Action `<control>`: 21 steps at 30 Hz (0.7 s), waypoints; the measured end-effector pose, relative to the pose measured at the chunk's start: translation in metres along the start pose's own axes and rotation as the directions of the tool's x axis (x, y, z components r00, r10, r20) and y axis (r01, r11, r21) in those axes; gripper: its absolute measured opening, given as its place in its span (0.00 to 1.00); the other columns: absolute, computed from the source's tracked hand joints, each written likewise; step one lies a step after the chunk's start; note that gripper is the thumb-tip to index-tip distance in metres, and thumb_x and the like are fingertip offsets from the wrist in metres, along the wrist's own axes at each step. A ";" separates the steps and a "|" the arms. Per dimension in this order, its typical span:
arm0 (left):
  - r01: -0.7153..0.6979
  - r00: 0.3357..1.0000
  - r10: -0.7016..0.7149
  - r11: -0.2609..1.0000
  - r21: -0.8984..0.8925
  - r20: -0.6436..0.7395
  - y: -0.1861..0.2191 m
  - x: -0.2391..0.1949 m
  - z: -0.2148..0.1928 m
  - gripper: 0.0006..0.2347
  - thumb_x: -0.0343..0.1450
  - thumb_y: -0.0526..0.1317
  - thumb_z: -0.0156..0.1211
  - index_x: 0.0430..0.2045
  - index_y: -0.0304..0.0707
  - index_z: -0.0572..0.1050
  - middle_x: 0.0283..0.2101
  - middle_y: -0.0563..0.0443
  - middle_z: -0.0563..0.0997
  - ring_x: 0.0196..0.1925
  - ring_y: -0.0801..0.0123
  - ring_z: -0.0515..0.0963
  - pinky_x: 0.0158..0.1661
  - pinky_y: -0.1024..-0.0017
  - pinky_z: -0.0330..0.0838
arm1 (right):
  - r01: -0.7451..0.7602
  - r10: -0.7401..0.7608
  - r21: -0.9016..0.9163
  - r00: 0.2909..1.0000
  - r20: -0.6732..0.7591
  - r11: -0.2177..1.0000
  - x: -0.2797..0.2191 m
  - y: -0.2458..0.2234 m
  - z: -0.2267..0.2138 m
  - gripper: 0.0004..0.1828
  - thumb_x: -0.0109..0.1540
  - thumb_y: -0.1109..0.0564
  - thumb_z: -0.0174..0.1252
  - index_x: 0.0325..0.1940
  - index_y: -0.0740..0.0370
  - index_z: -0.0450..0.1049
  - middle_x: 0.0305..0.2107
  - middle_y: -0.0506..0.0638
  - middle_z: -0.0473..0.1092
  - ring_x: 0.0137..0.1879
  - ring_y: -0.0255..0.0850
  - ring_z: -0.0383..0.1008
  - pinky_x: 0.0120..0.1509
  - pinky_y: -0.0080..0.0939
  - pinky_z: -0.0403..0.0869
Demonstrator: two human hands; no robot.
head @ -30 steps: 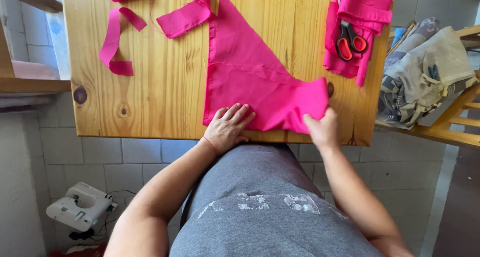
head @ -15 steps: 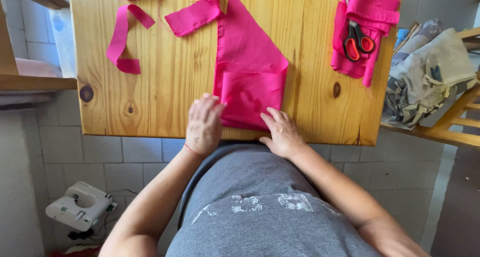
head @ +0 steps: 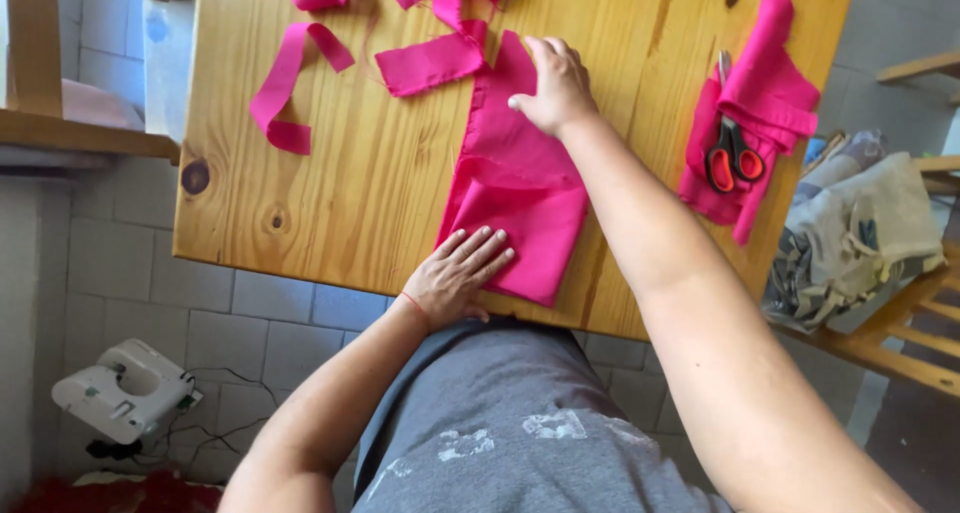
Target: The person folds a large piece of pink fabric on a wooden table, smoothing it out and aligning the edges. They also handle smaller strips of the same fabric, folding them and placing them aside. The person uses scissors to cut a piece of fabric and then continues folding the larger piece.
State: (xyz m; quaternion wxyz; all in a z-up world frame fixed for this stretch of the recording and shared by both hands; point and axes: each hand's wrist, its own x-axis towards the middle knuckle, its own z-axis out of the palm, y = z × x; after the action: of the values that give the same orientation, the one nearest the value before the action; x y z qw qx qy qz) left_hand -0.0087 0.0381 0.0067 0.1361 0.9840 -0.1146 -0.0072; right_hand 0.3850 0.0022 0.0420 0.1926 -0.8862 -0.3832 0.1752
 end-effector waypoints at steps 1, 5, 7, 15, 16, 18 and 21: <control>-0.014 1.000 0.014 1.000 -0.002 -0.003 -0.001 -0.001 0.000 0.64 0.61 0.83 0.70 0.94 0.56 0.51 0.95 0.50 0.55 0.95 0.54 0.53 0.91 0.48 0.43 | 0.009 -0.008 -0.027 1.000 0.028 1.000 0.017 -0.001 0.007 0.56 0.63 0.49 0.87 0.89 0.61 0.65 0.78 0.66 0.68 0.83 0.67 0.67 0.87 0.67 0.68; -0.037 0.999 0.037 0.999 -0.029 -0.007 -0.003 -0.002 0.000 0.61 0.66 0.84 0.63 0.94 0.54 0.50 0.95 0.48 0.54 0.96 0.51 0.52 0.91 0.46 0.41 | -0.027 0.030 -0.067 0.999 0.044 0.997 0.047 -0.015 0.012 0.41 0.59 0.66 0.81 0.75 0.57 0.76 0.61 0.65 0.75 0.71 0.66 0.75 0.76 0.63 0.77; -0.035 0.999 0.034 0.999 -0.033 -0.023 -0.005 -0.004 0.001 0.60 0.67 0.85 0.60 0.94 0.53 0.51 0.95 0.47 0.55 0.96 0.51 0.52 0.91 0.46 0.43 | -0.028 0.031 -0.093 0.999 0.039 0.995 0.062 0.018 0.033 0.33 0.57 0.58 0.83 0.64 0.53 0.78 0.56 0.62 0.79 0.64 0.64 0.79 0.68 0.63 0.78; -0.036 0.997 0.033 0.999 -0.034 -0.074 0.002 -0.014 0.011 0.57 0.71 0.83 0.57 0.94 0.50 0.51 0.95 0.45 0.54 0.96 0.50 0.52 0.90 0.46 0.45 | -0.109 -0.237 0.818 0.928 0.288 0.565 0.044 0.015 -0.010 0.15 0.65 0.68 0.82 0.42 0.51 0.85 0.35 0.40 0.81 0.44 0.29 0.82 0.53 0.33 0.87; -0.032 0.997 0.030 0.999 -0.033 -0.071 0.002 -0.014 0.012 0.57 0.71 0.83 0.57 0.94 0.50 0.51 0.95 0.45 0.54 0.96 0.49 0.53 0.90 0.45 0.45 | -0.078 -0.239 0.820 0.937 0.255 0.567 0.048 0.015 -0.003 0.14 0.64 0.65 0.84 0.42 0.50 0.86 0.41 0.43 0.84 0.49 0.30 0.84 0.57 0.32 0.88; -0.027 0.997 0.025 0.999 -0.032 -0.067 0.002 -0.013 0.014 0.57 0.71 0.83 0.57 0.94 0.50 0.51 0.95 0.45 0.54 0.96 0.48 0.53 0.90 0.45 0.46 | -0.048 -0.243 0.822 0.944 0.223 0.568 0.054 0.010 0.009 0.13 0.63 0.63 0.86 0.42 0.50 0.87 0.48 0.46 0.86 0.53 0.30 0.86 0.62 0.30 0.88; -0.025 0.998 0.024 1.000 -0.019 -0.053 0.000 -0.013 0.015 0.56 0.72 0.83 0.56 0.94 0.51 0.51 0.95 0.46 0.54 0.96 0.48 0.53 0.90 0.45 0.46 | 0.054 -0.118 0.428 0.985 0.125 0.902 0.058 -0.009 0.024 0.28 0.58 0.60 0.90 0.58 0.54 0.86 0.52 0.48 0.84 0.57 0.39 0.85 0.67 0.38 0.86</control>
State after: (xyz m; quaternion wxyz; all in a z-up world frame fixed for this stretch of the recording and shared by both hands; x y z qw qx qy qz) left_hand -0.0222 0.0373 -0.0076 0.1490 0.9810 -0.1227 0.0192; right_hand 0.4056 0.0565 0.0157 0.3584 -0.7902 -0.3881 0.3106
